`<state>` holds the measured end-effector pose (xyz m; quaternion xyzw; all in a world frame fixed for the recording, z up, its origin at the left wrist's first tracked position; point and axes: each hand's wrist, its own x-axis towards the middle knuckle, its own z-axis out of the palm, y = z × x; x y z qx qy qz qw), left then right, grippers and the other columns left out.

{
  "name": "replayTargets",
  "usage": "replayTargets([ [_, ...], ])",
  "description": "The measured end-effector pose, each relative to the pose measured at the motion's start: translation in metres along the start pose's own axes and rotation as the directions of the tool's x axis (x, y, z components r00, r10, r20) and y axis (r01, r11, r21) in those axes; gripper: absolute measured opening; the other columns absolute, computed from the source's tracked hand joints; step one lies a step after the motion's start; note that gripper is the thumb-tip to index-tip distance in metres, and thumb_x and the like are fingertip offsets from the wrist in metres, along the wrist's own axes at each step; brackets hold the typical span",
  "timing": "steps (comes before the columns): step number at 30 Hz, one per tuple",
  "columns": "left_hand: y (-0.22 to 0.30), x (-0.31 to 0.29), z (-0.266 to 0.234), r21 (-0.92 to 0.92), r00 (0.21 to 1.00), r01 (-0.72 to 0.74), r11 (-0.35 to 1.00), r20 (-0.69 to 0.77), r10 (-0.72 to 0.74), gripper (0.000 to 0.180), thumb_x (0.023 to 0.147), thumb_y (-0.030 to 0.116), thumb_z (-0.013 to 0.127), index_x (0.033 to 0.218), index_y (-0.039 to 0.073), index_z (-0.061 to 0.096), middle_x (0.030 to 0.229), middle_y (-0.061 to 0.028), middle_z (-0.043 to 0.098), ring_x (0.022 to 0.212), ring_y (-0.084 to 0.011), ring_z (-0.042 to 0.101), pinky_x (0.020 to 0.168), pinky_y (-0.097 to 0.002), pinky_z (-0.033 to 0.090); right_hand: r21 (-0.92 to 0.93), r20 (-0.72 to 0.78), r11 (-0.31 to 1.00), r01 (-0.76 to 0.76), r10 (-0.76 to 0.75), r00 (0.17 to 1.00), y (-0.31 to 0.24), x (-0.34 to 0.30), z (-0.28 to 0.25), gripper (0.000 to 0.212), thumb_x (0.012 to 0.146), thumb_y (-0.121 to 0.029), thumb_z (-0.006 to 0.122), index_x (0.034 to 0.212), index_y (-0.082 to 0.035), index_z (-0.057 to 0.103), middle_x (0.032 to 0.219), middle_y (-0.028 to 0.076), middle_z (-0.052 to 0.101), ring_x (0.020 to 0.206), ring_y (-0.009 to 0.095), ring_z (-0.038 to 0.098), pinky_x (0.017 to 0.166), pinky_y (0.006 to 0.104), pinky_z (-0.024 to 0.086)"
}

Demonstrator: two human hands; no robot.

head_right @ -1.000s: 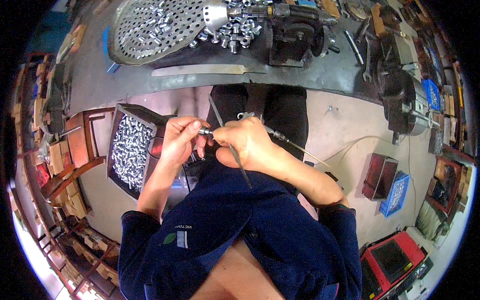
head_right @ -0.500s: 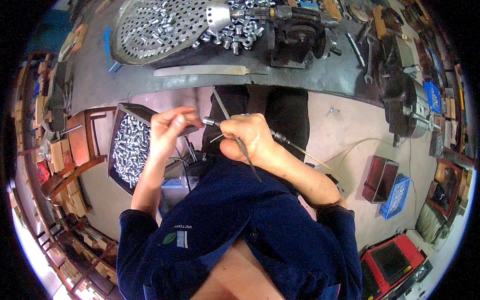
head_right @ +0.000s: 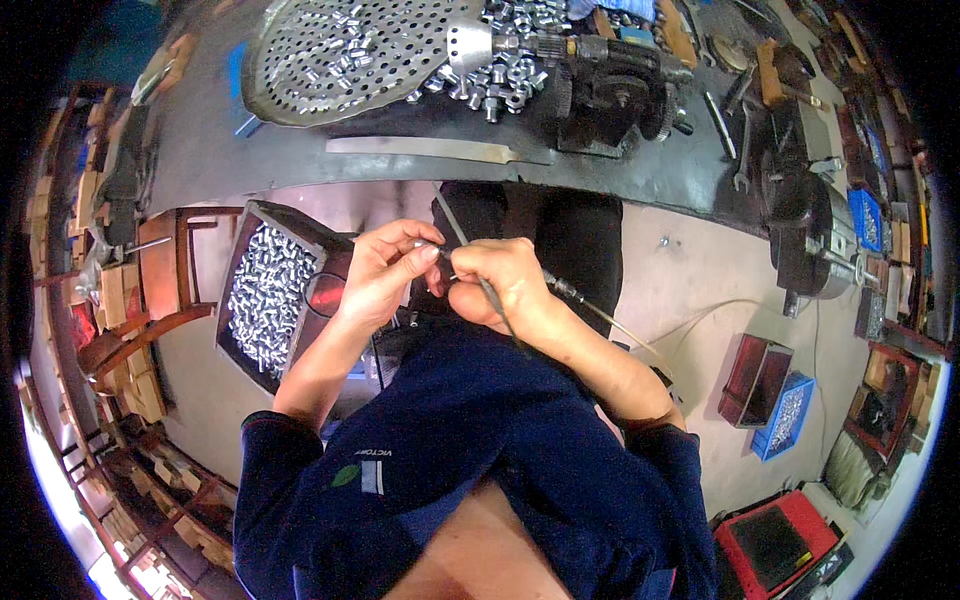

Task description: The person assembles small metal hose fittings by hand and with a blow gun. The person picks up small metal components and assembles them together, then cleans or tests them using compressed air from a blow gun on a metal workbench.

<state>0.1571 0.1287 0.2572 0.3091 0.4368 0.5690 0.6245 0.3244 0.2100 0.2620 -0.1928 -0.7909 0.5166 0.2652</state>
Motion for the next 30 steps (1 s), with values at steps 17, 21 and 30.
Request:
replayTargets([
  [17, 0.012, 0.003, -0.040, 0.960, 0.811, -0.192, 0.203, 0.039, 0.583, 0.018, 0.062, -0.004, 0.066, 0.078, 0.003, 0.061, 0.054, -0.0054, 0.043, 0.043, -0.0128, 0.041, 0.043, -0.0257, 0.035, 0.141, 0.176, 0.982, 0.129, -0.153, 0.972, -0.044, -0.003, -0.015, 0.041, 0.070, -0.030, 0.061, 0.056, -0.005, 0.031, 0.052, 0.008, 0.031, 0.044, 0.025, 0.035, 0.042, 0.0353, 0.024],
  [21, 0.013, 0.003, -0.043, 0.959, 0.811, -0.180, 0.220, 0.018, 0.584, 0.017, 0.062, -0.004, 0.066, 0.077, 0.003, 0.060, 0.055, -0.0052, 0.043, 0.043, -0.0123, 0.040, 0.042, -0.0256, 0.034, 0.167, 0.199, 0.983, 0.081, -0.114, 0.973, -0.048, 0.001, -0.014, 0.041, 0.071, -0.031, 0.060, 0.057, -0.004, 0.032, 0.052, 0.008, 0.031, 0.044, 0.025, 0.036, 0.042, 0.0354, 0.024],
  [30, 0.021, -0.002, -0.029, 0.944, 0.804, -0.326, 0.045, 0.252, 0.539, 0.022, 0.058, -0.001, 0.063, 0.078, 0.006, 0.058, 0.057, -0.0057, 0.046, 0.048, -0.0215, 0.048, 0.046, -0.0321, 0.038, 0.191, 0.149, 0.978, 0.082, -0.112, 0.982, -0.028, 0.011, 0.003, 0.041, 0.073, -0.033, 0.058, 0.058, -0.003, 0.034, 0.052, 0.011, 0.033, 0.045, 0.027, 0.038, 0.043, 0.0338, 0.028],
])
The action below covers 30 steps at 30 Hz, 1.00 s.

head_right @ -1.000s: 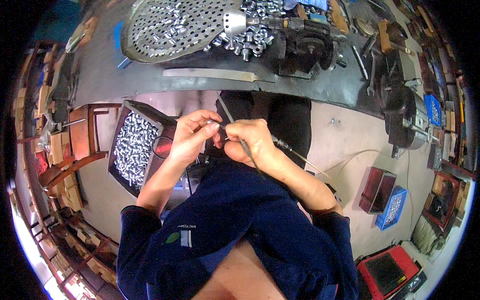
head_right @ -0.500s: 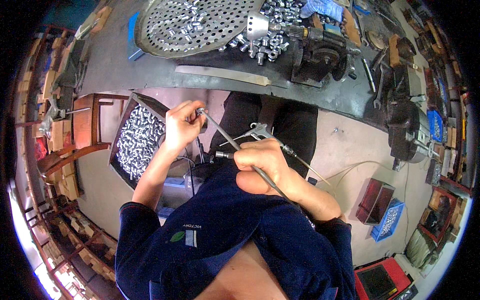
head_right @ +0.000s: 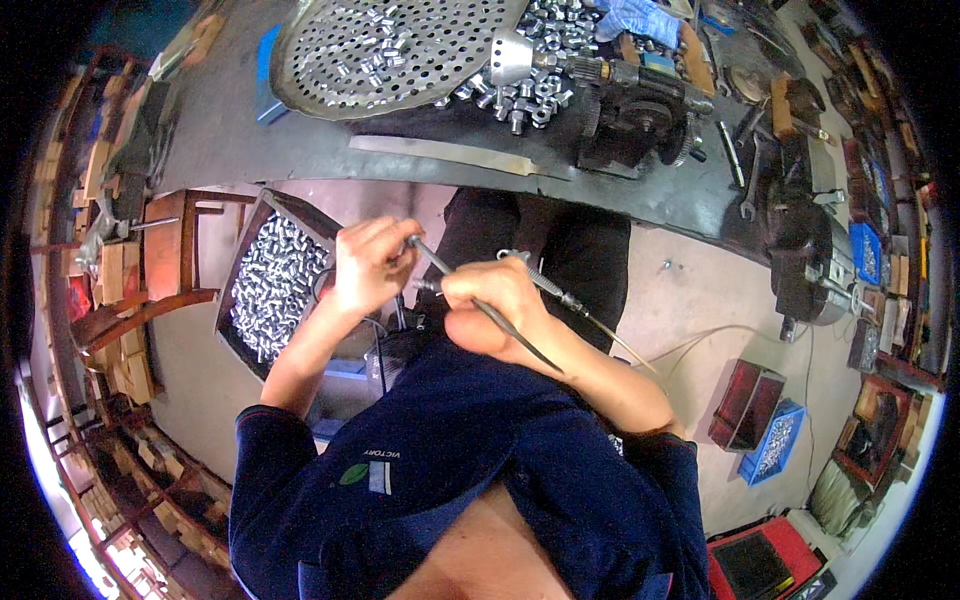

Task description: The person assembles small metal hose fittings by hand and with a blow gun. The person picks up small metal components and assembles them together, then cleans or tests them using compressed air from a blow gun on a metal workbench.

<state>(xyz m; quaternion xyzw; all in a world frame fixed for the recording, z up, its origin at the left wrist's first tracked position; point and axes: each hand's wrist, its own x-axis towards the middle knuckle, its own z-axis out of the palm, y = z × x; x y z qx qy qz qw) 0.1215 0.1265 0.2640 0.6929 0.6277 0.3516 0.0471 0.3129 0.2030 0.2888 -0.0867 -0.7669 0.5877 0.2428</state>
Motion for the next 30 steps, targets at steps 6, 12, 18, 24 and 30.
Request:
replayTargets([
  [6, -0.008, 0.007, 0.005, 0.105, 0.995, -0.104, 0.989, 0.021, 0.102, 0.025, 0.058, 0.005, 0.063, 0.082, 0.007, 0.059, 0.062, -0.0061, 0.052, 0.053, -0.0259, 0.054, 0.050, -0.0359, 0.043, -0.039, -0.050, 0.998, -0.043, 0.041, 0.998, 0.012, 0.003, 0.002, 0.035, 0.069, -0.024, 0.058, 0.058, -0.003, 0.033, 0.052, 0.010, 0.029, 0.043, 0.023, 0.033, 0.043, 0.0346, 0.026],
  [12, -0.049, 0.059, -0.019, 0.248, 0.992, 0.034, 0.968, -0.125, -0.002, 0.016, 0.069, 0.011, 0.065, 0.083, 0.006, 0.064, 0.062, -0.0078, 0.057, 0.050, -0.0230, 0.056, 0.048, -0.0325, 0.044, -0.062, -0.218, 0.994, -0.092, 0.076, 0.973, -0.012, -0.020, -0.024, 0.035, 0.067, -0.022, 0.057, 0.053, -0.005, 0.031, 0.051, 0.005, 0.027, 0.044, 0.015, 0.029, 0.043, 0.0312, 0.021],
  [18, -0.098, 0.131, -0.021, 0.344, 0.984, 0.178, 0.922, -0.036, -0.177, 0.026, 0.069, 0.019, 0.063, 0.093, 0.010, 0.066, 0.065, -0.0111, 0.062, 0.065, -0.0287, 0.062, 0.061, -0.0387, 0.049, -0.092, -0.241, 0.994, -0.062, 0.038, 0.970, -0.005, -0.024, -0.015, 0.022, 0.057, -0.004, 0.048, 0.053, -0.005, 0.026, 0.049, 0.002, 0.029, 0.043, 0.011, 0.030, 0.042, 0.0269, 0.020],
  [24, -0.090, 0.112, -0.067, 0.323, 0.961, 0.265, 0.909, -0.171, -0.219, 0.044, 0.077, 0.043, 0.065, 0.097, 0.004, 0.065, 0.069, -0.0122, 0.064, 0.066, -0.0266, 0.064, 0.059, -0.0357, 0.049, -0.069, -0.268, 0.992, -0.102, 0.080, 0.960, 0.002, -0.032, -0.015, 0.024, 0.060, -0.004, 0.048, 0.052, -0.007, 0.026, 0.049, 0.001, 0.031, 0.044, 0.010, 0.032, 0.042, 0.0260, 0.021],
  [30, -0.136, -0.030, -0.125, 0.193, 0.769, 0.593, 0.782, -0.423, -0.479, 0.022, 0.083, 0.024, 0.059, 0.080, 0.004, 0.066, 0.058, -0.0167, 0.058, 0.050, -0.0320, 0.057, 0.050, -0.0328, 0.045, 0.066, -0.241, 0.987, -0.144, 0.156, 0.958, 0.011, -0.034, -0.008, 0.026, 0.065, 0.000, 0.046, 0.052, -0.008, 0.025, 0.049, -0.002, 0.032, 0.044, 0.008, 0.031, 0.042, 0.0232, 0.021],
])
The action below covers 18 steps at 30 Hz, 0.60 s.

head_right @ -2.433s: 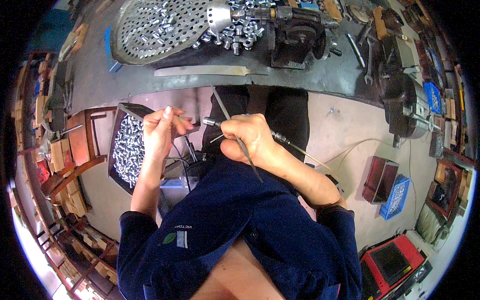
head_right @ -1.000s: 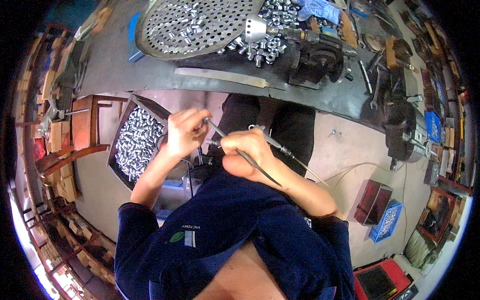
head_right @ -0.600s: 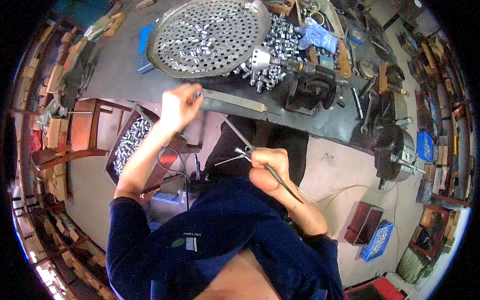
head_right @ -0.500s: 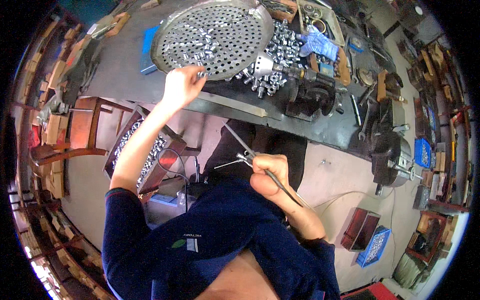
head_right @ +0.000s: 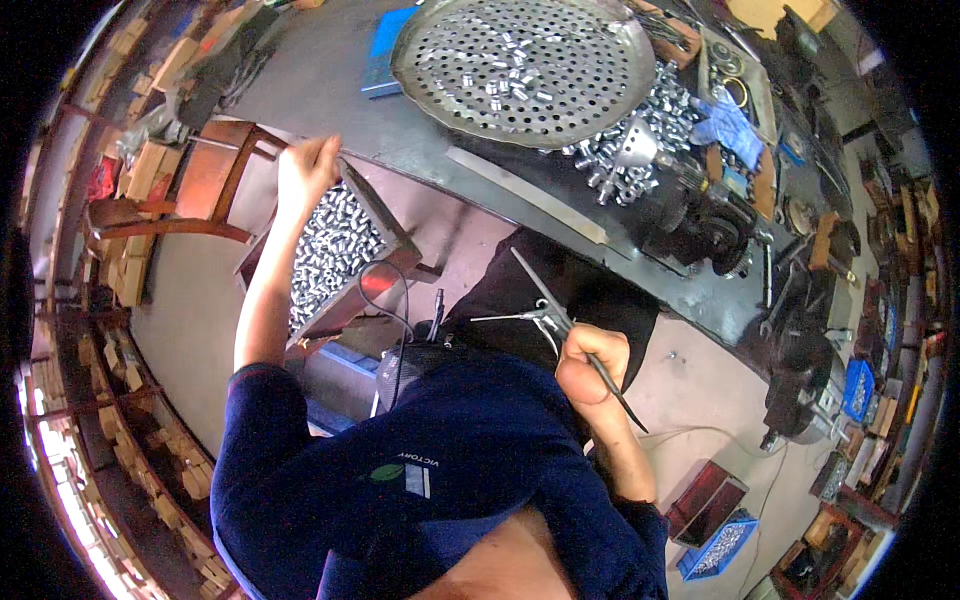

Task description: The person assembles small metal hose fittings by hand and with a blow gun. The person picks up small metal components and assembles them together, then cleans or tests them using compressed air from a blow gun on a metal workbench.

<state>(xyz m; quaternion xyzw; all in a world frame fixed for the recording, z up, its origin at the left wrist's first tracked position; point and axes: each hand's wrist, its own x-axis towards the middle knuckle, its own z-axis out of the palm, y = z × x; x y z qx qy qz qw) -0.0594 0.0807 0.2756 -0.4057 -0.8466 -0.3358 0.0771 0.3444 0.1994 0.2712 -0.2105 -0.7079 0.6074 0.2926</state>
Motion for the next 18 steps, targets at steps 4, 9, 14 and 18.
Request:
replayTargets([
  [4, -0.103, -0.069, 0.018, 0.030, 0.935, 0.259, 0.965, 0.242, -0.258, 0.020, 0.072, 0.008, 0.056, 0.088, 0.007, 0.067, 0.067, -0.0159, 0.063, 0.060, -0.0306, 0.061, 0.060, -0.0353, 0.050, 0.041, 0.061, 0.999, 0.014, -0.017, 0.998, 0.004, 0.004, 0.001, 0.027, 0.065, 0.000, 0.047, 0.052, -0.009, 0.025, 0.049, -0.002, 0.033, 0.044, 0.007, 0.031, 0.042, 0.0231, 0.021],
  [9, -0.103, -0.094, 0.025, 0.389, 0.893, 0.116, 0.914, 0.362, -0.267, 0.025, 0.068, 0.012, 0.057, 0.090, 0.010, 0.068, 0.079, -0.0159, 0.065, 0.077, -0.0313, 0.063, 0.071, -0.0407, 0.051, -0.023, 0.028, 0.999, -0.024, 0.025, 0.999, 0.009, 0.003, 0.003, 0.023, 0.059, -0.002, 0.049, 0.052, -0.007, 0.027, 0.049, -0.001, 0.031, 0.045, 0.007, 0.029, 0.042, 0.0249, 0.020],
  [14, -0.093, -0.082, 0.033, 0.599, 0.809, -0.002, 0.801, 0.472, -0.351, 0.017, 0.067, 0.016, 0.058, 0.081, 0.008, 0.066, 0.085, -0.0145, 0.065, 0.081, -0.0307, 0.063, 0.073, -0.0409, 0.051, -0.033, 0.015, 0.999, -0.019, 0.019, 1.000, -0.002, 0.005, 0.007, 0.020, 0.055, -0.001, 0.049, 0.052, -0.006, 0.029, 0.049, 0.000, 0.030, 0.045, 0.007, 0.029, 0.043, 0.0248, 0.020],
  [18, -0.087, -0.079, 0.027, 0.593, 0.809, -0.079, 0.801, 0.507, -0.296, 0.015, 0.065, 0.016, 0.058, 0.076, 0.008, 0.065, 0.084, -0.0155, 0.064, 0.080, -0.0311, 0.063, 0.072, -0.0408, 0.051, -0.068, 0.041, 0.998, -0.018, 0.021, 0.999, 0.005, 0.002, 0.001, 0.024, 0.062, 0.003, 0.047, 0.051, -0.007, 0.028, 0.049, -0.002, 0.033, 0.045, 0.006, 0.032, 0.042, 0.0232, 0.022],
])
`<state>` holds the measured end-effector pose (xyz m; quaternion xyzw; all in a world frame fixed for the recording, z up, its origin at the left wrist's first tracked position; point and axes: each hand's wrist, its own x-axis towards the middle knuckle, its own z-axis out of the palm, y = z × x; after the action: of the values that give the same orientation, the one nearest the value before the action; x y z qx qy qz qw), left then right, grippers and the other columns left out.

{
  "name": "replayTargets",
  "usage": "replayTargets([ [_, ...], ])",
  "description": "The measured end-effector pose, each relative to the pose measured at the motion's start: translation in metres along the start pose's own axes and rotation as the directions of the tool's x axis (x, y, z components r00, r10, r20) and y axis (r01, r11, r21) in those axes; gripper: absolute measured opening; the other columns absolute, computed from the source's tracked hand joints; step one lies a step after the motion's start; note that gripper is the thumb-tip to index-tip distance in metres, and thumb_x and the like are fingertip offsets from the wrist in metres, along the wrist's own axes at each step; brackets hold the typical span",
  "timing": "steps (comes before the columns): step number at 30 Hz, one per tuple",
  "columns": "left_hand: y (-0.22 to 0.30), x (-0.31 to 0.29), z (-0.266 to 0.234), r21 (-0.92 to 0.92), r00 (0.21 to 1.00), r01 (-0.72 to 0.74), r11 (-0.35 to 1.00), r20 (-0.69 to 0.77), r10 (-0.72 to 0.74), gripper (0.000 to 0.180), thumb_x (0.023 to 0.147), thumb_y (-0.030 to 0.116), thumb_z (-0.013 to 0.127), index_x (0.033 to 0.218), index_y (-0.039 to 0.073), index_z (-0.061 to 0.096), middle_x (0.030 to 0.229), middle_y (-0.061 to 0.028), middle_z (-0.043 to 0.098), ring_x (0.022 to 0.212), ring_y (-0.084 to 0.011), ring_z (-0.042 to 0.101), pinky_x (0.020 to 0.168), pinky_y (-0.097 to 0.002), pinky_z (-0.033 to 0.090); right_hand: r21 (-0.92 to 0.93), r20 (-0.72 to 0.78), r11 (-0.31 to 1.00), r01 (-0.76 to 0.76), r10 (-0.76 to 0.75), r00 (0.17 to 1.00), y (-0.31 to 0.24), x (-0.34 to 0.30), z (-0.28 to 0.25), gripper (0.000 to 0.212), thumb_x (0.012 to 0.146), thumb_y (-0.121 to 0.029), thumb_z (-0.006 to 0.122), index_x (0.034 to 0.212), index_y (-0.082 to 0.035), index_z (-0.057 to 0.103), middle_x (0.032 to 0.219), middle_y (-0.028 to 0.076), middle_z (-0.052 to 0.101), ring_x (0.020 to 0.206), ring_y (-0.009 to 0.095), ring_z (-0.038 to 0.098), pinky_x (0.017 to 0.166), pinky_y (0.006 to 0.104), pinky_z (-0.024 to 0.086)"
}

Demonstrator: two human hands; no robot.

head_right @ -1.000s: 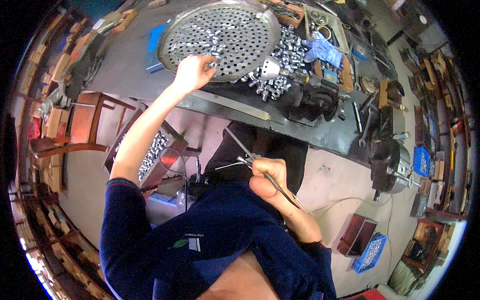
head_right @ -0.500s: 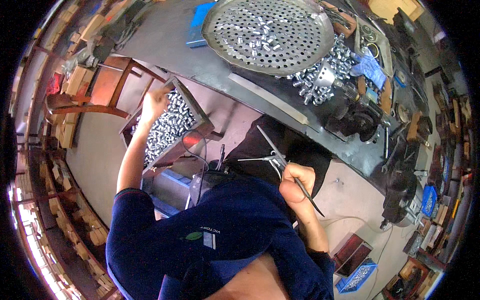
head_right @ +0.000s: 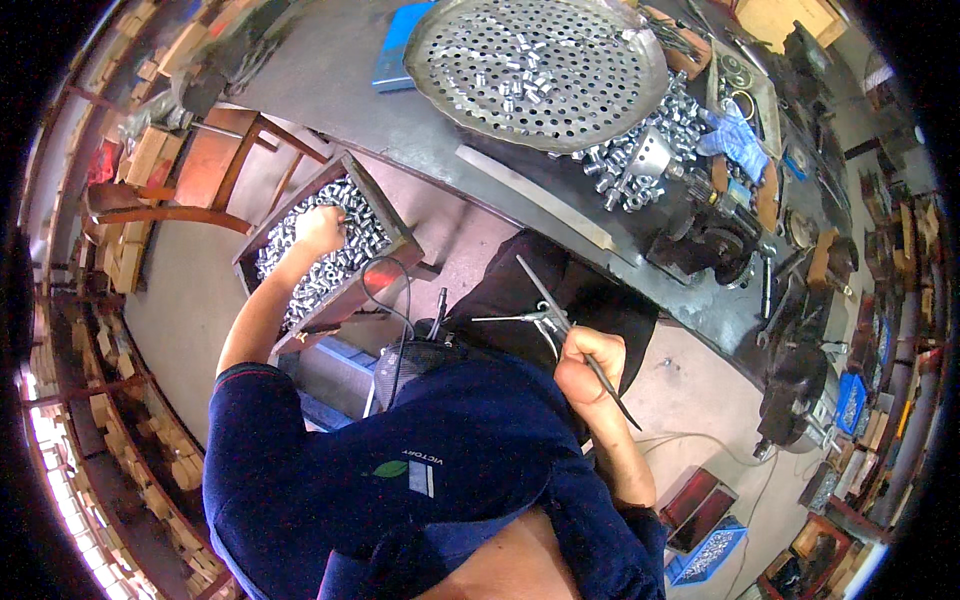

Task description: The person assembles small metal hose fittings by hand and with a blow gun. The person picks up small metal components and assembles them together, then cleans or tests them using compressed air from a blow gun on a metal workbench.

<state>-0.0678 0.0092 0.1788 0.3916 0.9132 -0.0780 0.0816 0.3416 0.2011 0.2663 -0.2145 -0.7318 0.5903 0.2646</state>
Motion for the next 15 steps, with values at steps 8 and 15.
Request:
replayTargets([
  [8, 0.001, 0.000, -0.030, -0.814, 0.988, 0.151, 0.561, 0.119, -0.093, 0.017, 0.075, 0.017, 0.058, 0.075, 0.000, 0.063, 0.063, -0.0111, 0.061, 0.055, -0.0199, 0.062, 0.055, -0.0310, 0.051, -0.054, -0.031, 0.999, -0.008, 0.006, 1.000, 0.004, -0.002, -0.001, 0.023, 0.055, -0.005, 0.051, 0.052, -0.006, 0.028, 0.050, 0.002, 0.026, 0.046, 0.009, 0.026, 0.043, 0.0272, 0.018],
  [15, 0.123, -0.041, -0.088, -0.899, 0.926, 0.091, -0.428, -0.081, 0.368, 0.013, 0.085, 0.006, 0.058, 0.093, -0.002, 0.054, 0.076, -0.0116, 0.061, 0.067, -0.0257, 0.065, 0.064, -0.0393, 0.055, -0.021, 0.080, 0.999, 0.040, -0.039, 0.996, -0.012, 0.010, 0.004, 0.028, 0.056, -0.009, 0.053, 0.053, -0.006, 0.026, 0.050, 0.001, 0.025, 0.045, 0.010, 0.026, 0.043, 0.0282, 0.018],
])
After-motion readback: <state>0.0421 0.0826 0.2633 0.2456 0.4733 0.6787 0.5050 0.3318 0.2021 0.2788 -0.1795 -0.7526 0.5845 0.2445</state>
